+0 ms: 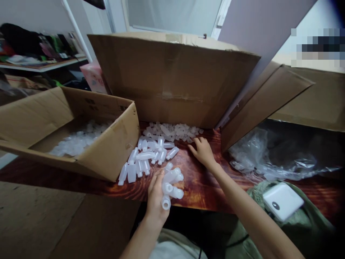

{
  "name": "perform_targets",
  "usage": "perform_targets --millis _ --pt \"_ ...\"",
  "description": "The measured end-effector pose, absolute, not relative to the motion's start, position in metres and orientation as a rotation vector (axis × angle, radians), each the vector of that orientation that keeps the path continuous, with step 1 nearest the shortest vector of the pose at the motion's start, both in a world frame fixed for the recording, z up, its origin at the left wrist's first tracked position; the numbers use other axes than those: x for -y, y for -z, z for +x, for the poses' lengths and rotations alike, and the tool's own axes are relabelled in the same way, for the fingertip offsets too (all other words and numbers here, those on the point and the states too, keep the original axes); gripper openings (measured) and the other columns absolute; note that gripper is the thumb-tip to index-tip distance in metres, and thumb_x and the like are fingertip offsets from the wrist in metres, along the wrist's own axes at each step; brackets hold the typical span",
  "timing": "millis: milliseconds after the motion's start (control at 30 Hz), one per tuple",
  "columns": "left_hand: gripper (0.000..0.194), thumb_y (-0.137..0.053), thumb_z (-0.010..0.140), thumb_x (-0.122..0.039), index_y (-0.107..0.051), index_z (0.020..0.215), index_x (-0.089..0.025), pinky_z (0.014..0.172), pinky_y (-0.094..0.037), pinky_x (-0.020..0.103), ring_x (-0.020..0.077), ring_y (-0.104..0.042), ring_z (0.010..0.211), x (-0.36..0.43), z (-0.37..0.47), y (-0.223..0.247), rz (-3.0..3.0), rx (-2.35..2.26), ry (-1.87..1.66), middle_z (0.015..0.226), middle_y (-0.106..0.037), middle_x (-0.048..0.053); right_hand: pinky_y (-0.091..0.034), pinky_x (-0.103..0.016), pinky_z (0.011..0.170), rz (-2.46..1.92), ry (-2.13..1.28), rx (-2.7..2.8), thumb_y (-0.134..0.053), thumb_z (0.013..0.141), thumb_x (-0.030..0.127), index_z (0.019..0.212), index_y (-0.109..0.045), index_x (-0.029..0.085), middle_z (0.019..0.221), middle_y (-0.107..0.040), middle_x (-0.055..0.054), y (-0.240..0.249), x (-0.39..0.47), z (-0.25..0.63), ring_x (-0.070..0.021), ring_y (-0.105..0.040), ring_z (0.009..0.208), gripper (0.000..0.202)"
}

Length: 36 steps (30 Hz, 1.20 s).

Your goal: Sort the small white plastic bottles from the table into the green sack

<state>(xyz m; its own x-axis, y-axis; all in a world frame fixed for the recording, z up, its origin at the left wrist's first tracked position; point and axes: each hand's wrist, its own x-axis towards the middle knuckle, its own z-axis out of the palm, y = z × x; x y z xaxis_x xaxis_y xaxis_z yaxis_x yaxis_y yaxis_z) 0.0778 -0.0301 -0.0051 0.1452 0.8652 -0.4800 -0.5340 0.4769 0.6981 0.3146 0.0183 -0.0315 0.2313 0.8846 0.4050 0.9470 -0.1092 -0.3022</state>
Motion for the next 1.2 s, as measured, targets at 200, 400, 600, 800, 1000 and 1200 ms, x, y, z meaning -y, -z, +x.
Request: perform_targets --millis 200,400,600,800,1000,1200 --pt "0.035 -0.073 0.072 -0.039 -0.065 0.098 -0.017 0.074 -0.051 0.024 0.0166 -0.066 0.088 0.023 0.080 0.009 0.369 -0.998 -1.024 0.100 -0.071 0.004 -0.045 -0.043 0.091 -2.035 0.174 1.796 -0.057 0.093 0.036 0.109 -0.059 0.016 0.113 -0.058 -0.008 0.048 -0.040 0.325 -0.0227 -0.055 0.105 0.026" --pt "0.034 -0.073 0.070 -0.038 -0.065 0.096 -0.016 0.068 -0.050 0.022 0.0155 -0.067 0.083 0.022 0.083 0.006 0.337 -1.019 -1.027 0.097 -0.072 0.004 -0.046 -0.040 0.090 -2.078 0.107 1.740 -0.060 0.088 0.032 0.111 -0.057 0.015 0.122 -0.052 -0.011 0.049 -0.036 0.324 -0.0237 -0.053 0.107 0.029" --pt "0.033 -0.074 0.069 -0.035 -0.065 0.095 -0.016 0.068 -0.050 0.021 0.0145 -0.067 0.081 0.022 0.084 0.004 0.328 -1.006 -1.041 0.095 -0.072 0.004 -0.049 -0.040 0.084 -2.120 -0.077 1.650 -0.061 0.090 0.036 0.105 -0.059 0.015 0.109 -0.059 -0.006 0.046 -0.030 0.317 -0.0204 -0.058 0.096 0.026" --pt "0.030 -0.072 0.071 -0.034 -0.064 0.094 -0.015 0.069 -0.051 0.022 0.0155 -0.068 0.080 0.025 0.085 0.005 0.357 -0.994 -1.065 0.089 -0.073 0.004 -0.050 -0.036 0.077 -2.021 -0.340 1.351 -0.060 0.091 0.038 0.100 -0.060 0.015 0.094 -0.062 -0.003 0.040 -0.020 0.302 -0.0167 -0.060 0.082 0.025" --pt "0.033 -0.073 0.069 -0.036 -0.063 0.094 -0.016 0.063 -0.051 0.023 0.0160 -0.068 0.075 0.027 0.085 0.007 0.357 -0.993 -1.071 0.088 -0.072 0.003 -0.036 -0.024 0.048 -1.599 -0.681 0.895 -0.059 0.082 0.051 0.099 -0.054 0.021 0.085 -0.064 -0.003 0.023 0.031 0.275 -0.0095 -0.044 0.050 0.035" --pt "0.033 -0.072 0.071 -0.036 -0.062 0.095 -0.015 0.062 -0.052 0.025 0.0161 -0.068 0.071 0.031 0.086 0.003 0.410 -0.989 -1.087 0.086 -0.072 0.004 -0.019 -0.017 0.037 -1.159 -0.999 0.502 -0.061 0.078 0.046 0.077 -0.055 0.021 0.082 -0.066 -0.003 0.015 0.091 0.248 -0.0032 -0.017 0.040 0.026"
